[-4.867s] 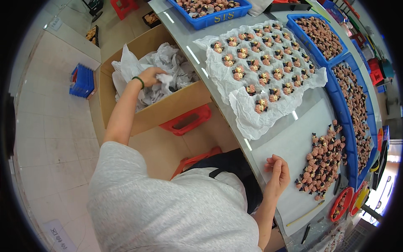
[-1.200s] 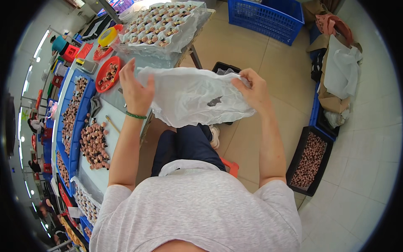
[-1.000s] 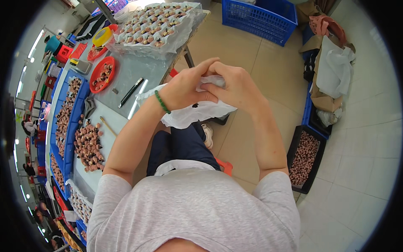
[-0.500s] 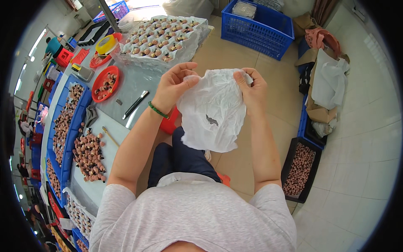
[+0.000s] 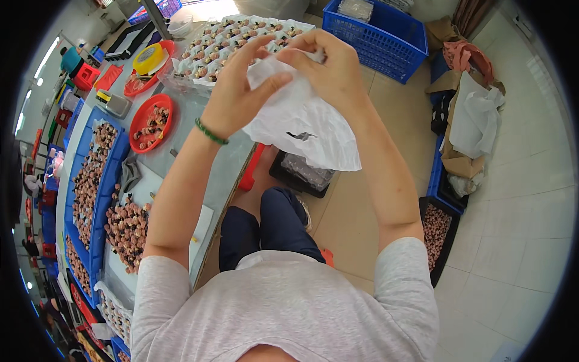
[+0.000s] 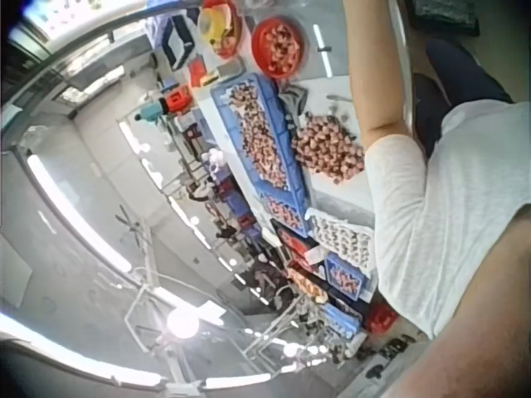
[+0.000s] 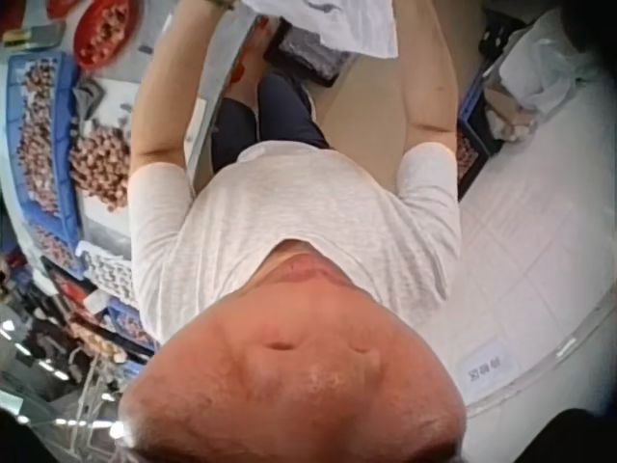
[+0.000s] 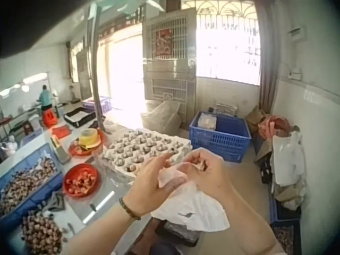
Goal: Assembling and inspecting small plastic components with black pins at a factory workbench.
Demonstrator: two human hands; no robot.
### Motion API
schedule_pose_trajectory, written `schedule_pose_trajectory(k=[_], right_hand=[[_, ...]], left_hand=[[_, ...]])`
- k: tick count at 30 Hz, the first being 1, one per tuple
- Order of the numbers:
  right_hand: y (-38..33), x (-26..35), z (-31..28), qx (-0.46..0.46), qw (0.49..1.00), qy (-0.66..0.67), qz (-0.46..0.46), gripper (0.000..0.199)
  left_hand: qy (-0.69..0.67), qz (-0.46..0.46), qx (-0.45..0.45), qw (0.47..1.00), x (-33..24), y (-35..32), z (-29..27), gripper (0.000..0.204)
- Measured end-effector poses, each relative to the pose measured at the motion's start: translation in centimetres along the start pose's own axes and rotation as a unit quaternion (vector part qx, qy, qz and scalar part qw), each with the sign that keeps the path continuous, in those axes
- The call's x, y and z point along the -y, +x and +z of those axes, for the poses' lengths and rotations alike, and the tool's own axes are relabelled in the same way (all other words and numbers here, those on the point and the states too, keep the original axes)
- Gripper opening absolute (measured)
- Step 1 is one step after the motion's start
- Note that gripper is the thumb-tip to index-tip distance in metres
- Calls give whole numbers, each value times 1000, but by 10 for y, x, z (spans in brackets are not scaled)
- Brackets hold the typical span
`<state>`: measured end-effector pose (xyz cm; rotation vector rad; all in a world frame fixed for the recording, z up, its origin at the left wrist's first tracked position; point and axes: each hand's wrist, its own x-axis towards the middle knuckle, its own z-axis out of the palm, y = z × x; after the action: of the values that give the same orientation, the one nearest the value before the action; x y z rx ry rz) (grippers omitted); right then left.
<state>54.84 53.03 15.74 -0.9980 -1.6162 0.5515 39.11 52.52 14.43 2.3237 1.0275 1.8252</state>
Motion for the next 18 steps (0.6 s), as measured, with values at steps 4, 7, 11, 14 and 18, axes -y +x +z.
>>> schedule_pose_trajectory(k=[4,7,11,14,18], right_hand=[[18,6,6,109,992,39,57,39],[9,-19,-18,250,960,-100,73,40],[-1,-46,-37,192,961,-32,196,26],[17,-59,-30,108,952,103,267,18],[73,-65,-12,123,938,75,315,15]], left_hand=[[-79,-191,62,977,34,36,-28,19],[-110,-259,-58,958,76,46,-67,15],[27,-226,-131,965,125,50,-106,13],[116,-244,-78,960,170,54,-125,15],[280,-354,84,888,222,84,-128,27]])
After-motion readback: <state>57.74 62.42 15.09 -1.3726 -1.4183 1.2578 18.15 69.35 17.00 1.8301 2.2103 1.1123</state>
